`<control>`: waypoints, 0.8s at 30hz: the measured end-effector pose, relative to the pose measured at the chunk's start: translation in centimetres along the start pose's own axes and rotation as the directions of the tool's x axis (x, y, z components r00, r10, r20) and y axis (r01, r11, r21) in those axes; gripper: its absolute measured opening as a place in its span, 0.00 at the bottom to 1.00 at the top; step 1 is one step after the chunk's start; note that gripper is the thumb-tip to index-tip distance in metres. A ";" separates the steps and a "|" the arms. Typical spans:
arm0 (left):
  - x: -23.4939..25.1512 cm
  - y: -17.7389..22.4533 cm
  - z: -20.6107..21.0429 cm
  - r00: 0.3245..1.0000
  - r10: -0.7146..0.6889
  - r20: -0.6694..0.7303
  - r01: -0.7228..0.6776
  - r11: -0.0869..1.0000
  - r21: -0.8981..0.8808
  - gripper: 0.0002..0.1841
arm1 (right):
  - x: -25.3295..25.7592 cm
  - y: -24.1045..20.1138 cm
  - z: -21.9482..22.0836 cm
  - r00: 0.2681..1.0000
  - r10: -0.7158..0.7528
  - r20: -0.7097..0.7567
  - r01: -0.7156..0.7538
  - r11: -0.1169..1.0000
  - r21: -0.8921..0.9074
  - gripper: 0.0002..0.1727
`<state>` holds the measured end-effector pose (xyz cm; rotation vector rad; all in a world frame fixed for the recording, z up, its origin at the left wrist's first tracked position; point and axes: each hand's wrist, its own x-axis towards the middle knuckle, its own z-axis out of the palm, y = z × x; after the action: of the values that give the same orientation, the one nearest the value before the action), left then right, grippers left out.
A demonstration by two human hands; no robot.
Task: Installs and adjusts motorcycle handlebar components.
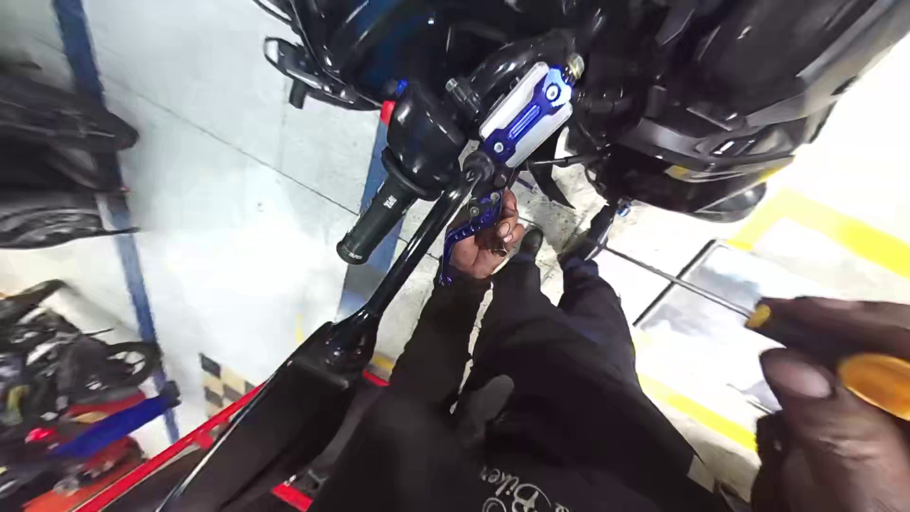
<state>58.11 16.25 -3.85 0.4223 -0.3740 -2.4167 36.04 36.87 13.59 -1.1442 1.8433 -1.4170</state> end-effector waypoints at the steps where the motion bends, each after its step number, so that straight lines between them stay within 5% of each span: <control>1: 0.2 0.3 -0.1 0.999 -0.034 0.036 0.033 0.999 0.021 0.11 | 0.2 -0.8 1.3 1.000 -0.026 -0.007 0.026 0.998 -0.050 0.11; 7: 1.5 1.6 -1.1 0.986 -0.148 0.082 0.146 0.989 0.035 0.10 | 1.9 -2.3 8.4 0.953 -0.286 -0.094 0.263 0.943 -0.205 0.15; 16: 1.6 1.7 -4.3 0.943 -0.162 0.292 0.192 0.978 -0.076 0.16 | 2.3 -2.5 12.1 0.924 -0.362 -0.122 0.327 0.914 -0.240 0.15; 24: 1.1 2.1 -3.3 0.983 -0.112 0.148 0.114 0.993 -0.001 0.13 | 2.3 -2.9 12.3 0.925 -0.365 -0.102 0.318 0.895 -0.314 0.15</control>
<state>59.74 13.49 -6.32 0.2675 -0.4128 -2.5679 45.79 28.59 12.89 -1.6133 2.0911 -1.4926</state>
